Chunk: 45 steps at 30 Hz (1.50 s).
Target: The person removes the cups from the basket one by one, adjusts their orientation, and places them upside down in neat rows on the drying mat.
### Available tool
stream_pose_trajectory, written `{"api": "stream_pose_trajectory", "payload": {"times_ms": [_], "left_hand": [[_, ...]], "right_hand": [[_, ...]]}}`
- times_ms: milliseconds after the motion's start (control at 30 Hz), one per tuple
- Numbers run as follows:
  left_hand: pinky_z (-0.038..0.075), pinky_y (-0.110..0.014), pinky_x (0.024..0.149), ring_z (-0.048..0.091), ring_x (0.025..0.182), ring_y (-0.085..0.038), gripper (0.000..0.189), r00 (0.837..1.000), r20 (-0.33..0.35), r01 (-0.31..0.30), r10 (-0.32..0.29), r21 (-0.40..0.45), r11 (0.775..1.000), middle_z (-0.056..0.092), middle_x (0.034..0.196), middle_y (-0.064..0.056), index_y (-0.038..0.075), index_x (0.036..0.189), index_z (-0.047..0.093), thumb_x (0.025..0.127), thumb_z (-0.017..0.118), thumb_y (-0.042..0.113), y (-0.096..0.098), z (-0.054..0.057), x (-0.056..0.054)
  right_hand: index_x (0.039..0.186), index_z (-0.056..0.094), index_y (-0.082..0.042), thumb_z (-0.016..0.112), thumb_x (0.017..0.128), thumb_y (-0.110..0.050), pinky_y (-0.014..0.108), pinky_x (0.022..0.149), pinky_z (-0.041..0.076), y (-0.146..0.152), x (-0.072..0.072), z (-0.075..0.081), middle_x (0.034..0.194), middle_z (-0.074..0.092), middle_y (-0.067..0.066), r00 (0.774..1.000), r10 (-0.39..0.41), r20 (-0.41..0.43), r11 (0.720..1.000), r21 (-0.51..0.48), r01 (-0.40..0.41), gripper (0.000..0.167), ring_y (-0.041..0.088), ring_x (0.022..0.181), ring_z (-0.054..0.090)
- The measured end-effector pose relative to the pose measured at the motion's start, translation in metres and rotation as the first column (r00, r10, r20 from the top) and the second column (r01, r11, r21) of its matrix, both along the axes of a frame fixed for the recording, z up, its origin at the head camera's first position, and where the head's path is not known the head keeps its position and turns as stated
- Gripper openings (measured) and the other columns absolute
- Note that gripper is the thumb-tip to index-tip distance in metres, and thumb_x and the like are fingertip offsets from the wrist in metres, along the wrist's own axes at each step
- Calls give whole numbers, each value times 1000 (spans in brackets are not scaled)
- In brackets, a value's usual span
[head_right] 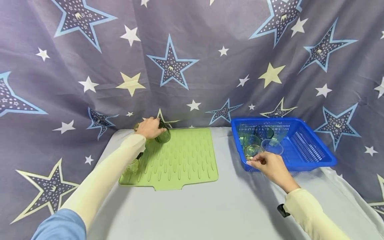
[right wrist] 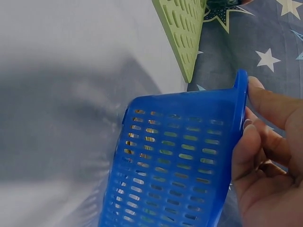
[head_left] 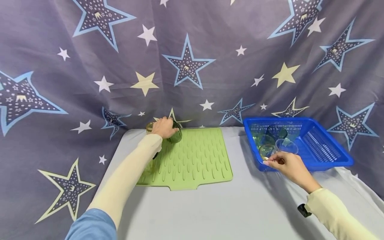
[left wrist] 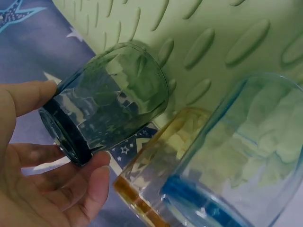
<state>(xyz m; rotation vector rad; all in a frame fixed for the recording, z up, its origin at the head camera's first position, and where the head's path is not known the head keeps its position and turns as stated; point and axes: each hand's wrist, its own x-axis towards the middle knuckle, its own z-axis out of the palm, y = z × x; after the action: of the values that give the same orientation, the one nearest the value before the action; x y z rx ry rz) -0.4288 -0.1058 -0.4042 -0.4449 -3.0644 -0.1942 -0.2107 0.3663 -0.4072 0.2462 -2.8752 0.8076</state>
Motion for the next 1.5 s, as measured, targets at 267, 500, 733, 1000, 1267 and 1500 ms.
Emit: {"api": "stream_pose_trajectory", "payload": {"times_ms": [267, 500, 733, 1000, 1267, 1500], "left_hand": [[51, -60, 89, 58, 109, -44, 43, 998, 34, -57, 58, -19, 998, 60, 117, -25, 2, 113, 67, 101, 64, 43, 1, -12, 1], [47, -60, 101, 51, 129, -47, 72, 992, 120, -41, 41, -7, 999, 46, 150, -30, -3, 156, 37, 105, 57, 44, -5, -10, 2], [47, -61, 100, 36, 143, -48, 78, 980, 200, 13, -8, -25, 1000, 29, 161, -28, 6, 163, 22, 105, 59, 42, -11, -13, 7], [39, -66, 107, 29, 143, -54, 86, 983, 181, -30, 29, 2, 1000, 22, 160, -36, 7, 165, 16, 102, 64, 42, -12, -10, 9], [42, -64, 104, 31, 143, -51, 86, 993, 119, 3, -3, 6, 1000, 21, 160, -35, 7, 164, 22, 100, 65, 46, -6, 1, 11], [49, -59, 96, 45, 133, -45, 80, 991, 81, 93, -102, 111, 989, 23, 158, -33, 9, 162, 28, 101, 62, 49, 15, 27, 38]], "right_hand": [[94, 76, -15, 77, 93, -40, 28, 57, 42, -3, 2, -7, 71, 60, -5, 1000, 10, -7, 1000, -9, -10, 25, 13, 63, 50], [94, 77, -14, 78, 93, -39, 28, 58, 43, -5, 1, -5, 72, 62, -5, 1000, 10, -2, 1000, -6, -10, 25, 14, 64, 51], [95, 77, -15, 77, 93, -40, 28, 56, 42, -10, -2, -7, 73, 63, -5, 1000, 29, 5, 999, -19, -29, 26, 13, 63, 51], [95, 78, -15, 78, 93, -37, 29, 59, 46, -11, -5, -3, 77, 67, -5, 999, 38, -7, 999, -8, -38, 23, 13, 65, 55], [95, 77, -14, 78, 93, -36, 29, 58, 49, -4, -6, 6, 79, 69, -4, 998, 55, 36, 998, -14, -55, 22, 14, 67, 60], [99, 75, -11, 74, 97, -37, 32, 51, 53, 6, -7, 14, 78, 70, 3, 988, 38, 153, 997, -78, -26, 26, 21, 59, 63]]}}
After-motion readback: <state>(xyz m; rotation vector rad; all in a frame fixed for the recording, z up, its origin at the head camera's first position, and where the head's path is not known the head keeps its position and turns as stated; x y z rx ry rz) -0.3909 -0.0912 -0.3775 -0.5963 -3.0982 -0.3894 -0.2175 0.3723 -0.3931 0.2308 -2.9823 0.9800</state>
